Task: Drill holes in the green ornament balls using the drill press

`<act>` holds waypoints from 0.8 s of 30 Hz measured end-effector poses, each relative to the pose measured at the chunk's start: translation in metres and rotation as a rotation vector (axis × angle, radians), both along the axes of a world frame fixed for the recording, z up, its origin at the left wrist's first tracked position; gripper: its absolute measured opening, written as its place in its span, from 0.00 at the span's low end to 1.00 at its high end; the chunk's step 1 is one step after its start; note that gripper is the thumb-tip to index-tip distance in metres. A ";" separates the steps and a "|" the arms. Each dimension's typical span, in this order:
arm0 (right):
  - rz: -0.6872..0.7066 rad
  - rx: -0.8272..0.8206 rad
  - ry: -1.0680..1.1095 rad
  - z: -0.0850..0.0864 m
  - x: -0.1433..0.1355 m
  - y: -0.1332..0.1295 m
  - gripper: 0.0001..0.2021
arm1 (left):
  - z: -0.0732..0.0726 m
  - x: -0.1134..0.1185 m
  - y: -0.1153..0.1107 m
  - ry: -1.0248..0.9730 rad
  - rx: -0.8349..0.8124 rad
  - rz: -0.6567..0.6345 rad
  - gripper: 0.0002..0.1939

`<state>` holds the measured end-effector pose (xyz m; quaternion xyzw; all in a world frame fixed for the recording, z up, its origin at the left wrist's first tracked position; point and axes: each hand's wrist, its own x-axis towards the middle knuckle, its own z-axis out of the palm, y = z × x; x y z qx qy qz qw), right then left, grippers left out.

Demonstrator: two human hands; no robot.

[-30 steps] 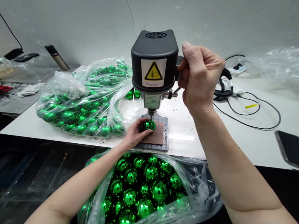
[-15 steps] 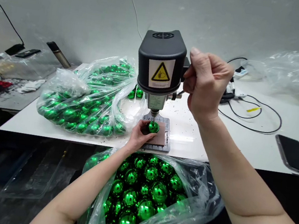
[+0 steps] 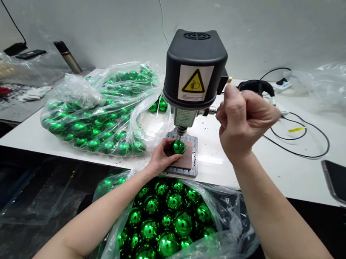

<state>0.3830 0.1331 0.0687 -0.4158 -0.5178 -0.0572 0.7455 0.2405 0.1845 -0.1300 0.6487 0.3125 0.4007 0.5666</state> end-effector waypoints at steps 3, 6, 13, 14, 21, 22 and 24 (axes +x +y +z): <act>-0.006 0.004 -0.046 -0.009 -0.001 -0.007 0.23 | 0.001 0.000 -0.001 0.002 0.012 0.007 0.29; -0.005 0.024 -0.113 -0.018 0.001 -0.010 0.26 | 0.003 0.000 -0.002 0.001 0.012 0.009 0.28; 0.105 0.211 -0.331 -0.032 0.008 -0.008 0.23 | 0.006 0.000 -0.002 0.009 0.016 0.006 0.28; 0.113 0.235 -0.349 -0.034 0.009 -0.007 0.23 | 0.006 0.000 -0.002 0.011 0.017 0.004 0.28; 0.202 0.266 -0.431 -0.046 0.015 -0.008 0.21 | 0.006 -0.001 -0.003 0.011 0.014 0.008 0.28; 0.202 0.257 -0.426 -0.045 0.014 -0.008 0.21 | 0.006 -0.001 -0.003 0.011 0.013 0.008 0.28; 0.163 0.227 -0.332 -0.036 0.010 -0.007 0.22 | 0.005 0.000 -0.002 0.008 0.001 0.003 0.29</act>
